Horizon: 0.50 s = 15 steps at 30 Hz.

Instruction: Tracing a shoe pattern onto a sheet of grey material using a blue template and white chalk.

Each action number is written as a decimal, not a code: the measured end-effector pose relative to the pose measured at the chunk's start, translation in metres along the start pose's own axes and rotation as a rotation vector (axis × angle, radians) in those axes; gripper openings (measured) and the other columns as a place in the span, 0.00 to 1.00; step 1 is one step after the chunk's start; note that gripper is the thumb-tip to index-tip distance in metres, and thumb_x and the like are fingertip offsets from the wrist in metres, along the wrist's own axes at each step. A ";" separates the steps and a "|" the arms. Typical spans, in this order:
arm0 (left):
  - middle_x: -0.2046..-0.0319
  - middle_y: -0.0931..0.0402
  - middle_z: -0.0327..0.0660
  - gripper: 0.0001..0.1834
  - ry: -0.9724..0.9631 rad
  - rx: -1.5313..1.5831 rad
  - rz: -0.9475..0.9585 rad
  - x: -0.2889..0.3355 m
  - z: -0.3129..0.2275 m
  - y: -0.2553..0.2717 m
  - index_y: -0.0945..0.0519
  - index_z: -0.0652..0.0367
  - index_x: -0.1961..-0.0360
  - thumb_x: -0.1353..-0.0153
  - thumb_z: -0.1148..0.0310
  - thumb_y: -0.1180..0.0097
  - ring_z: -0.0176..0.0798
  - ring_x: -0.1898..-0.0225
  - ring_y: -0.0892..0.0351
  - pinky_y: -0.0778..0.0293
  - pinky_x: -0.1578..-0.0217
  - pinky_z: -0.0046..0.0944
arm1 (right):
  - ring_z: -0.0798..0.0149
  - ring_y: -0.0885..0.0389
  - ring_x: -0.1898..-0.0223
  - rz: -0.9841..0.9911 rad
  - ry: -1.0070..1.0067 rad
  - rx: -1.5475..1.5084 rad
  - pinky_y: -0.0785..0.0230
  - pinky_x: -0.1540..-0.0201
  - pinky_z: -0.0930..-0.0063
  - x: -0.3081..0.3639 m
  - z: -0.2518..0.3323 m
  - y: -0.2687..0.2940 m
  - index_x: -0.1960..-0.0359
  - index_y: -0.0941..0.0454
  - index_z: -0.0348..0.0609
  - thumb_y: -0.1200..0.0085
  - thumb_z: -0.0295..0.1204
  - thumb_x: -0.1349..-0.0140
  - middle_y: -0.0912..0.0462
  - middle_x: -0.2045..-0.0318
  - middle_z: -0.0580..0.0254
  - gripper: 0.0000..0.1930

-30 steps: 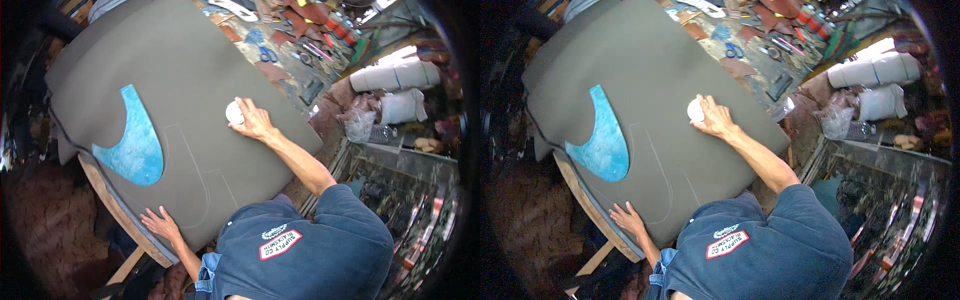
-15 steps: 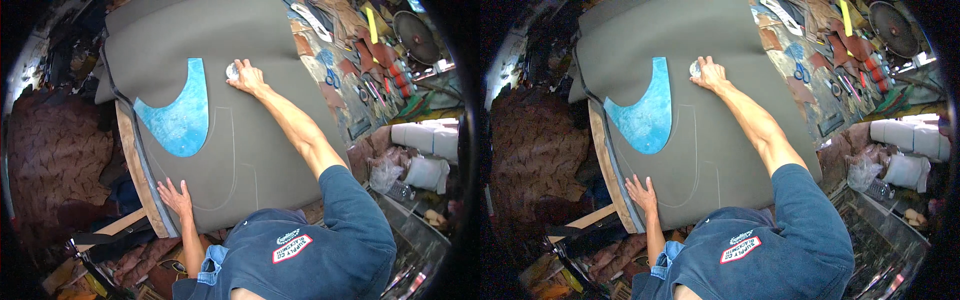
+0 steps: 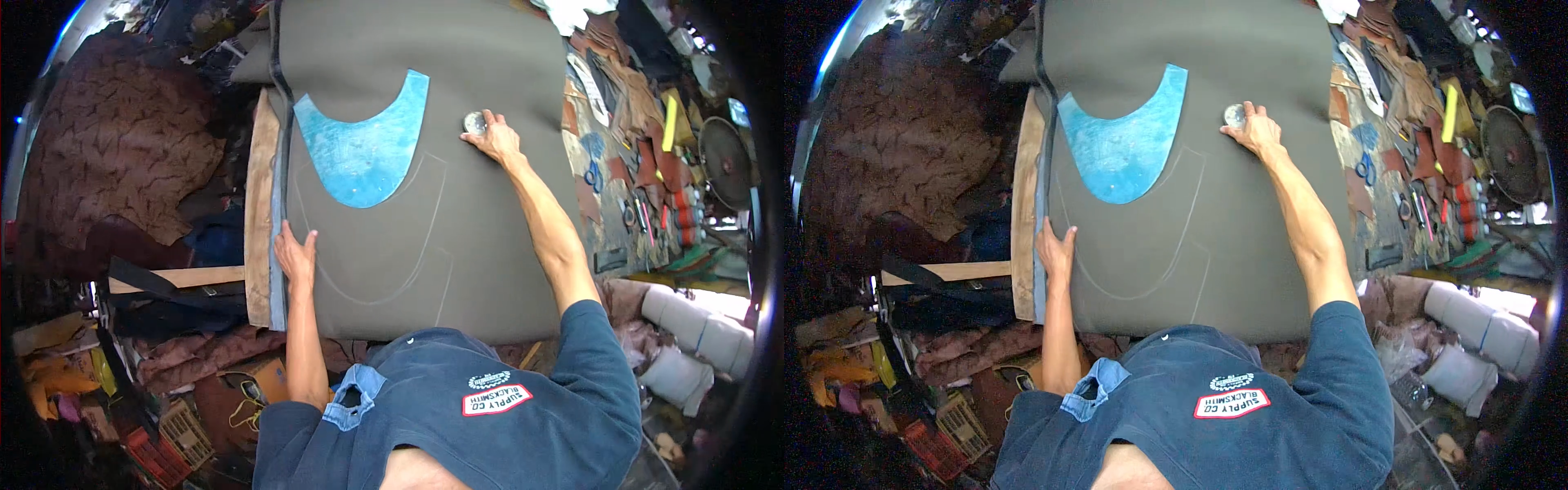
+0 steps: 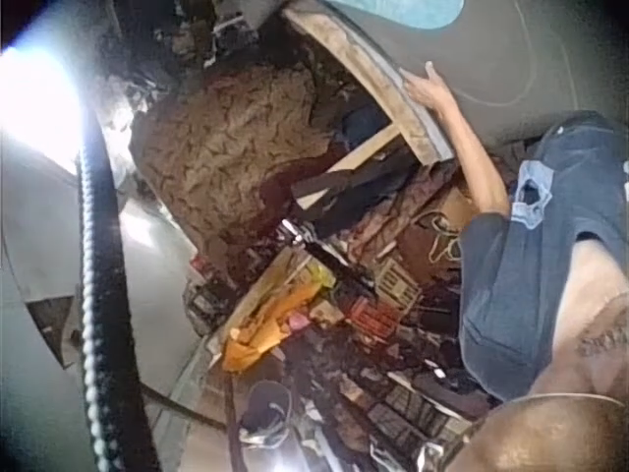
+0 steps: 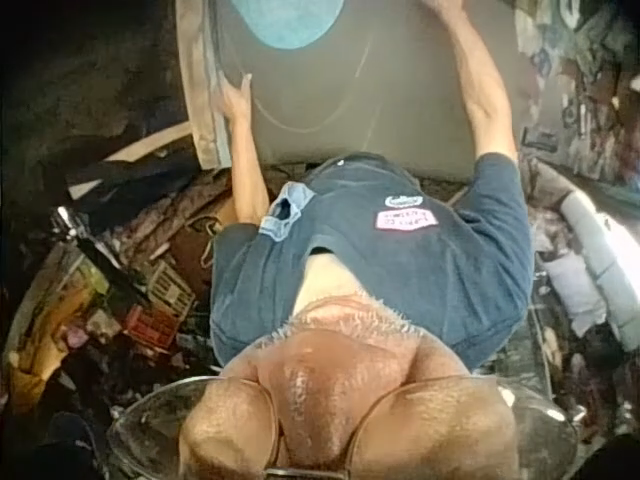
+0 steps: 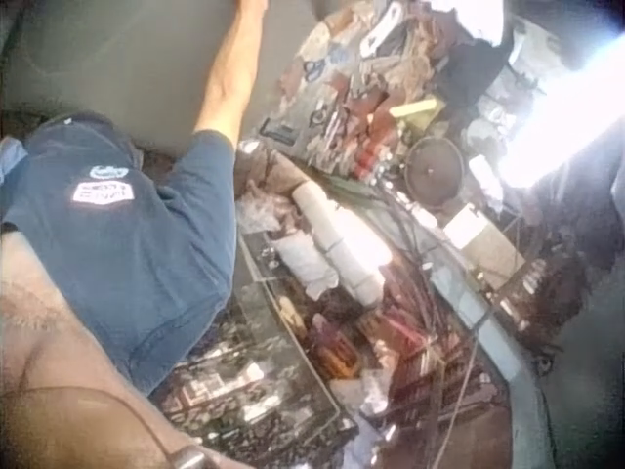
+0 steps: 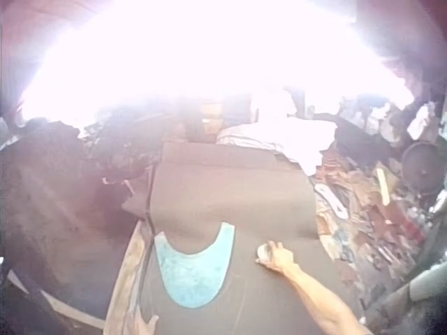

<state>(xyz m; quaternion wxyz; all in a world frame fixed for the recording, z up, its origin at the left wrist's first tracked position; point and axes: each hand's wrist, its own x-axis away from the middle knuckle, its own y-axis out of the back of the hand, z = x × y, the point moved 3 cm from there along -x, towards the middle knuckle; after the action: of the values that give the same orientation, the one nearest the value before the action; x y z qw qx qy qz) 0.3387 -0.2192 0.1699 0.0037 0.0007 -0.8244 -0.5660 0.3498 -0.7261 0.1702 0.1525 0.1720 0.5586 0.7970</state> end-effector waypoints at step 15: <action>0.54 0.20 0.59 0.30 -0.116 -0.012 -0.024 -0.052 0.043 -0.010 0.23 0.68 0.49 0.48 0.59 0.31 0.62 0.52 0.21 0.26 0.49 0.52 | 0.42 0.20 0.49 -0.138 -0.569 0.042 0.28 0.47 0.53 0.251 -0.164 0.059 0.49 0.19 0.45 0.49 0.50 0.36 0.17 0.54 0.42 0.24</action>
<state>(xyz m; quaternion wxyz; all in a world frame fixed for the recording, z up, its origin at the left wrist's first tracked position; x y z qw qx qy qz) 0.3904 -0.1829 0.1445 -0.0509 -0.0221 -0.8198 -0.5699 0.0497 -0.7734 0.1999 0.3533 0.3530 0.5200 0.6929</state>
